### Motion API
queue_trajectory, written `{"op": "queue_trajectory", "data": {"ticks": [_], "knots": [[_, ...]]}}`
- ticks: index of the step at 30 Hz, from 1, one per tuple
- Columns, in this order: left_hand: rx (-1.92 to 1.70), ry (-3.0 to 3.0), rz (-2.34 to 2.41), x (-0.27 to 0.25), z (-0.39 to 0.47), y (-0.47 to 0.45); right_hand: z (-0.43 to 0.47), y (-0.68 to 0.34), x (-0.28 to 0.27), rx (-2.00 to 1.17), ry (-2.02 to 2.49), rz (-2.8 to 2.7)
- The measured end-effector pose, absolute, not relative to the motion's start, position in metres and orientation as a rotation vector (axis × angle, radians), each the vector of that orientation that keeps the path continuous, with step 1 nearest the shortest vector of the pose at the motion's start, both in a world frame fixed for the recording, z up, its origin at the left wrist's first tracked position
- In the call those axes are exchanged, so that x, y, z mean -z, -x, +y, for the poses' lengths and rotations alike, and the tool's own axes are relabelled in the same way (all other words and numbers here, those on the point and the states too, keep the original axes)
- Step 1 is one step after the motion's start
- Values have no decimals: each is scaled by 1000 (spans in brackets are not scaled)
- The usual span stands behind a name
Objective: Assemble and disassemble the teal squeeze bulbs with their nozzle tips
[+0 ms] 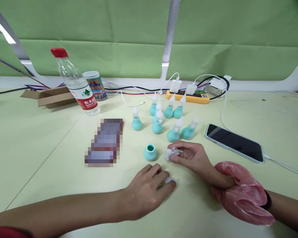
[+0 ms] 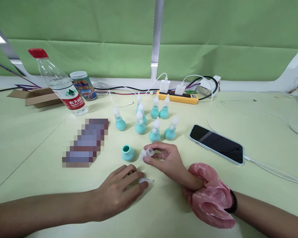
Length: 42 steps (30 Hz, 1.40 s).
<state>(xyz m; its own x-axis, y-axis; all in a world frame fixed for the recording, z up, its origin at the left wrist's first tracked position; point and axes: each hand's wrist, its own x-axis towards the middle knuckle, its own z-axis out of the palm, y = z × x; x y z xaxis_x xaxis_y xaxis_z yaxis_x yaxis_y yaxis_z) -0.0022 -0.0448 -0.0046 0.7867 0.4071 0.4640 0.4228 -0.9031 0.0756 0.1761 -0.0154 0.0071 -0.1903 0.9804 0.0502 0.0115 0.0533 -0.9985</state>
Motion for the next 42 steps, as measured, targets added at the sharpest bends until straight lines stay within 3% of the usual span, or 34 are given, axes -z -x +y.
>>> {"op": "queue_trajectory", "data": {"ticks": [3, 9, 18, 28, 37, 42], "knots": [[941, 2995, -655, 0, -43, 6, -15, -177, -2, -1328, 1094, -1392], [1723, 2911, -538, -33, -31, 15, -15, -177, 0, -1367, 1054, -1424], [2188, 2813, -1471, -34, -5, 22, -19, -174, -9, -1249, 1075, -1448], [1651, 3028, -1820, -9, 4, 26, -14, -162, -35, -1086, 930, -1522], [1202, 3218, -1526, -12, -3, 22, -13, -164, -29, -1095, 942, -1534], [1175, 3273, -1464, -9, -1, 21, -12, -165, -27, -1093, 961, -1542]]}}
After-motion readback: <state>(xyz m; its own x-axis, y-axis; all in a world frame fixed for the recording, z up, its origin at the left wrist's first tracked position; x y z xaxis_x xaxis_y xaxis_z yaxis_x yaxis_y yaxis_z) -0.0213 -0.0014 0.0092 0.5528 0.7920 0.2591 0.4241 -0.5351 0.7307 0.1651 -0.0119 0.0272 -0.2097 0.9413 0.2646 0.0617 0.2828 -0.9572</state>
